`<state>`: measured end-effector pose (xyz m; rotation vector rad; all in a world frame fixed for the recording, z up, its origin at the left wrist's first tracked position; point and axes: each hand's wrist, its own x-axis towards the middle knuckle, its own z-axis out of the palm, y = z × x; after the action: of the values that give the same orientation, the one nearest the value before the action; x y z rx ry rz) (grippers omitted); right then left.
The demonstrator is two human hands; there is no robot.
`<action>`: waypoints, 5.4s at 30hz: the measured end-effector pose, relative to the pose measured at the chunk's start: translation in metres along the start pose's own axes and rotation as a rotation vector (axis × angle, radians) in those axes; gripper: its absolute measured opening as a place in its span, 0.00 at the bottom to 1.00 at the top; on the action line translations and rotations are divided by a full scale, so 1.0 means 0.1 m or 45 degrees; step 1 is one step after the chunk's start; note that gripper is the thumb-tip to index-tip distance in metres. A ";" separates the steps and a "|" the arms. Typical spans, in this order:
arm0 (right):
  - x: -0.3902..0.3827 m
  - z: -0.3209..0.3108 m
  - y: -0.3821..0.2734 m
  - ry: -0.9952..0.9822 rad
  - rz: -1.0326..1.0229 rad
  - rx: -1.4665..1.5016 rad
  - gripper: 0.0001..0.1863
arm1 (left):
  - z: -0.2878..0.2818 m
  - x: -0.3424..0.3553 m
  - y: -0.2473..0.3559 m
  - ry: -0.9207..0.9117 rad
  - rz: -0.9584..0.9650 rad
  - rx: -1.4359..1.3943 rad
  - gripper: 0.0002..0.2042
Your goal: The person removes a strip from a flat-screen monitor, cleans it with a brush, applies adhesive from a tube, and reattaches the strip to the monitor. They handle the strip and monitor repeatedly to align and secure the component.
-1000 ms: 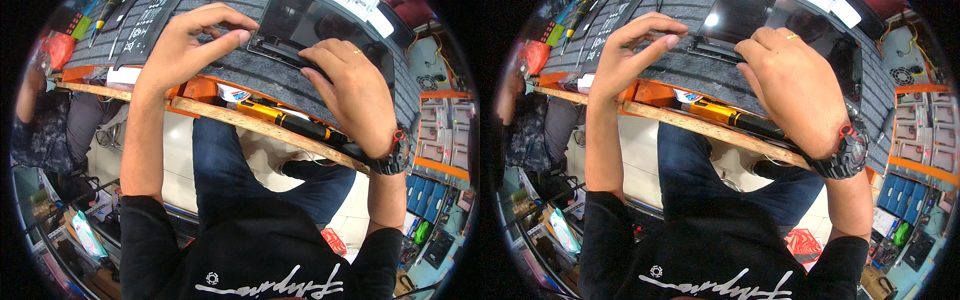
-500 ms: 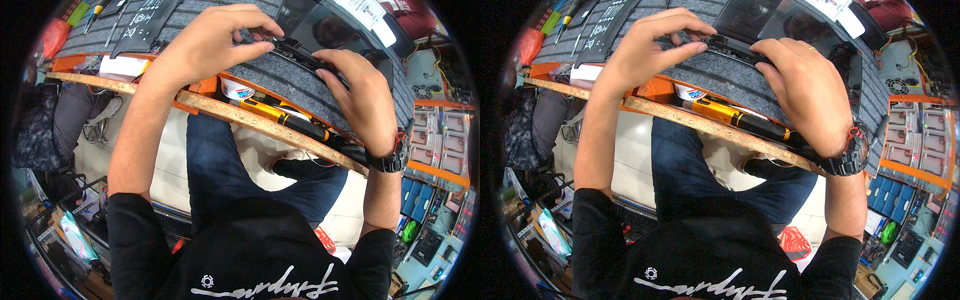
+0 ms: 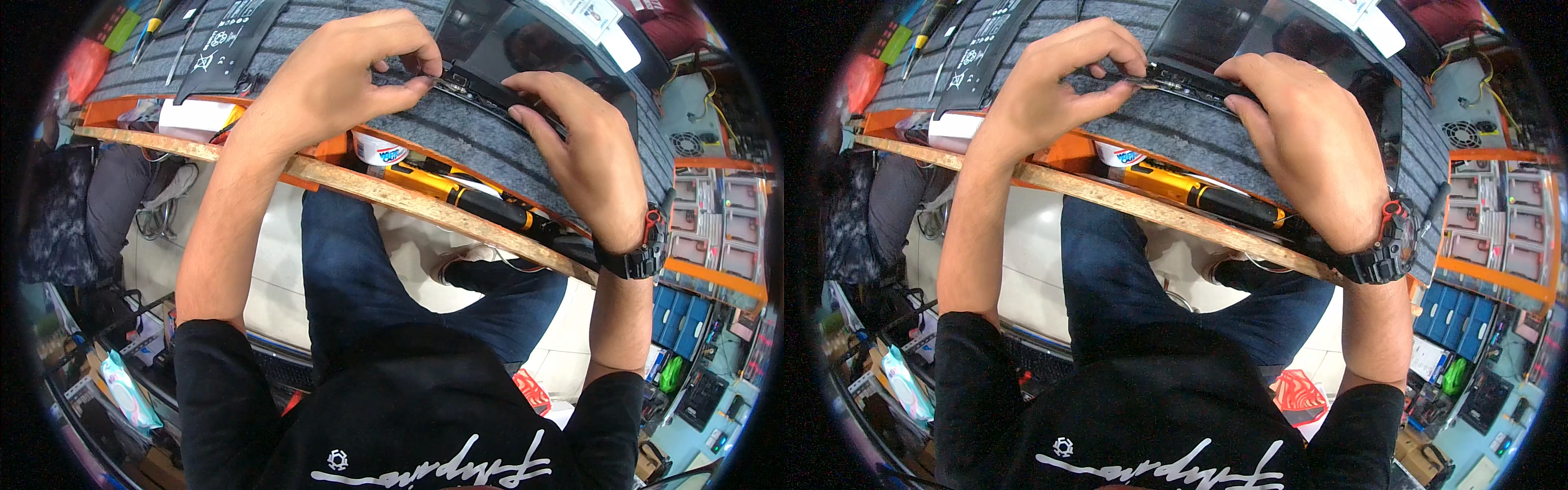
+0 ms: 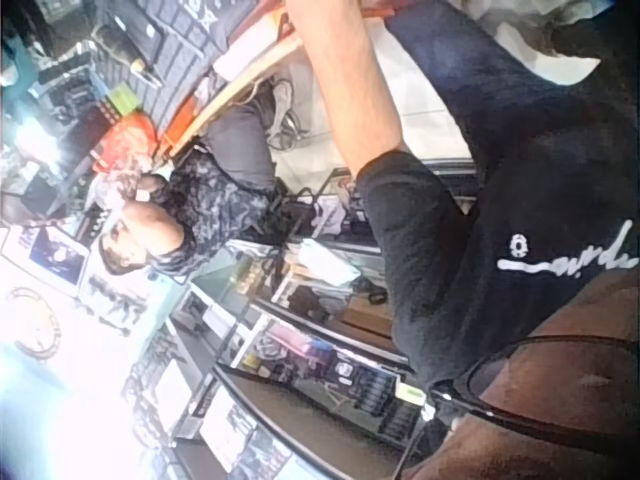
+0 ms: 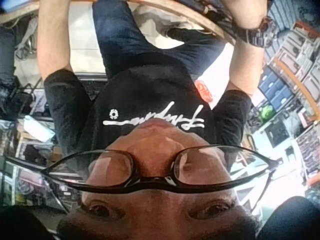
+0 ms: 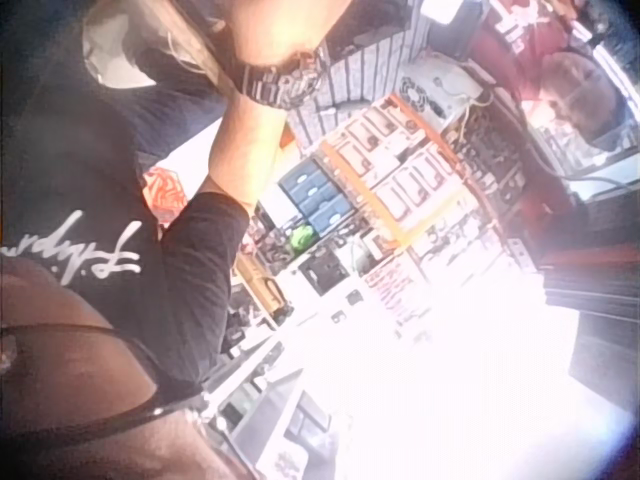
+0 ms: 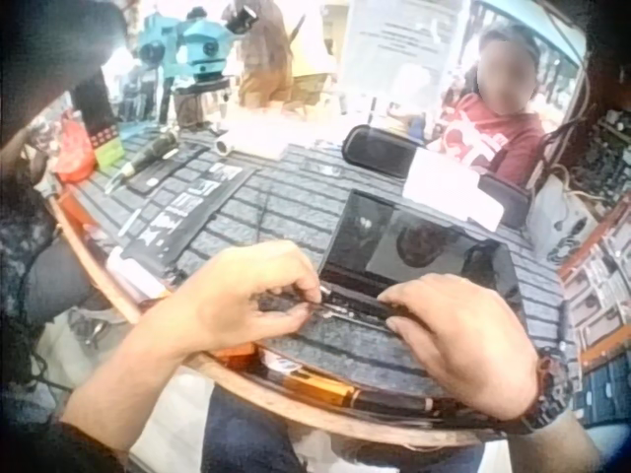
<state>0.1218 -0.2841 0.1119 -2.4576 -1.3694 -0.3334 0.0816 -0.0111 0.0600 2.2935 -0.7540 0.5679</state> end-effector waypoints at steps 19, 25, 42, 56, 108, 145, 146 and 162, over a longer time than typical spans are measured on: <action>-0.03 0.01 -0.13 -0.123 -0.020 -0.251 0.11 | 0.06 -0.02 -0.02 0.055 -0.191 -0.035 0.10; -0.05 0.04 -0.12 -0.101 0.026 -0.259 0.10 | 0.05 0.00 -0.01 0.052 -0.186 -0.047 0.10; -0.07 0.05 -0.16 -0.058 0.093 -0.209 0.08 | -0.08 0.13 0.10 -0.020 -0.251 -0.200 0.09; -0.09 0.06 -0.19 -0.034 0.145 -0.156 0.09 | -0.13 0.13 0.16 -0.037 -0.220 -0.172 0.08; -0.16 0.04 -0.27 -0.098 0.302 -0.244 0.10 | -0.13 0.04 0.17 -0.123 -0.209 -0.270 0.09; -1.21 -1.12 0.83 0.532 0.734 0.408 0.10 | 0.15 0.24 0.26 -0.112 -0.222 -0.186 0.11; -1.33 -1.07 0.96 0.525 0.706 0.361 0.10 | 0.15 0.23 0.27 -0.105 -0.226 -0.128 0.11; -1.92 -0.57 1.33 0.231 0.201 0.132 0.11 | 0.19 0.18 0.23 -0.128 -0.404 -0.004 0.10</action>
<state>0.1330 -0.5215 0.0776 -2.3676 -1.0844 -0.4250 0.0837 -0.0456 0.0672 2.3883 -0.4219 0.3068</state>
